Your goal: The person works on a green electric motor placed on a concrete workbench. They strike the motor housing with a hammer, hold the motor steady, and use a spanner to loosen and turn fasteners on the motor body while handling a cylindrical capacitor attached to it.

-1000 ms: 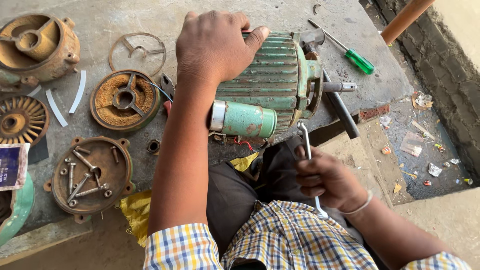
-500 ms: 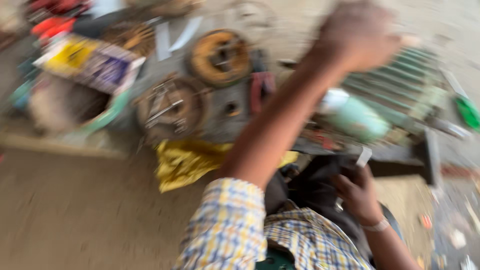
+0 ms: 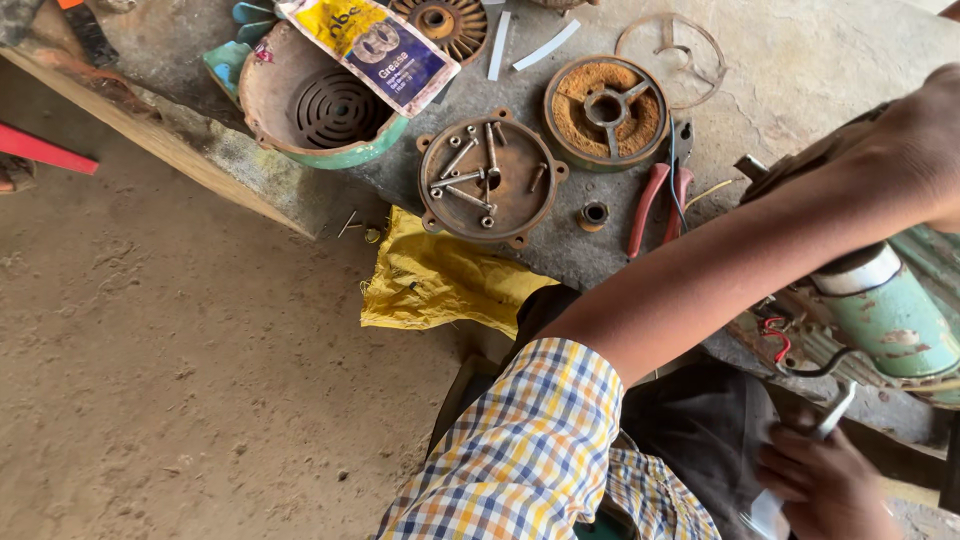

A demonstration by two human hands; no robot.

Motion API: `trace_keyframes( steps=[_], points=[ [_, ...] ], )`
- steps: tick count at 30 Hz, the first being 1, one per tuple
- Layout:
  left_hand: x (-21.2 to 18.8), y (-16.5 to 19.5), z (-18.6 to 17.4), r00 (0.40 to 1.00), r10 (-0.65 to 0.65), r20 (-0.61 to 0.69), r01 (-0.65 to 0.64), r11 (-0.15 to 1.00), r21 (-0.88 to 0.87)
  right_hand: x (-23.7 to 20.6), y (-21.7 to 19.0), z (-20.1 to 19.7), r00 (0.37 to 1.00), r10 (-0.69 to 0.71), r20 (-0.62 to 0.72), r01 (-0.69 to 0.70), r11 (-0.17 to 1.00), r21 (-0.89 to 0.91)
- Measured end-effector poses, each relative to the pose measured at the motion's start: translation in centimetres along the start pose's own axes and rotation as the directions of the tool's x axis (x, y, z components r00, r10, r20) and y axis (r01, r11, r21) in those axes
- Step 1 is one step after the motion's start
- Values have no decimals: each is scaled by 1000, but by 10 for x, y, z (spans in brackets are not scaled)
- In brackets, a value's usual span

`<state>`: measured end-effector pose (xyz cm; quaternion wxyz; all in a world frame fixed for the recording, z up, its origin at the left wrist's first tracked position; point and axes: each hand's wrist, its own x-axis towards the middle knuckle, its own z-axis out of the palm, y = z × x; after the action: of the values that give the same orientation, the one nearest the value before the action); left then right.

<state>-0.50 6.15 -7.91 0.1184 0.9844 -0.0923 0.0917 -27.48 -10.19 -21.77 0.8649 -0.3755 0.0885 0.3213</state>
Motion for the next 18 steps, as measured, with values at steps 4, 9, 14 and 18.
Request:
trace_keyframes(
  steps=[4, 9, 14, 18],
  points=[
    [1, 0, 0, 1000, -14, 17, 14, 1000, 8, -26, -46, -9, 904, 125, 409, -317, 838, 444],
    [3, -1, -1, 999, -29, 15, 29, 999, 18, -17, -14, -37, 986, 54, 160, -77, 987, 141],
    [1, -3, 1, 999, -35, 20, 35, 999, 24, -2, 40, -38, 925, -246, -290, 161, 944, -286],
    [-2, -2, -1, 999, -30, 14, 30, 999, 15, 9, 49, -27, 926, -270, -264, 180, 930, -321]
  ],
)
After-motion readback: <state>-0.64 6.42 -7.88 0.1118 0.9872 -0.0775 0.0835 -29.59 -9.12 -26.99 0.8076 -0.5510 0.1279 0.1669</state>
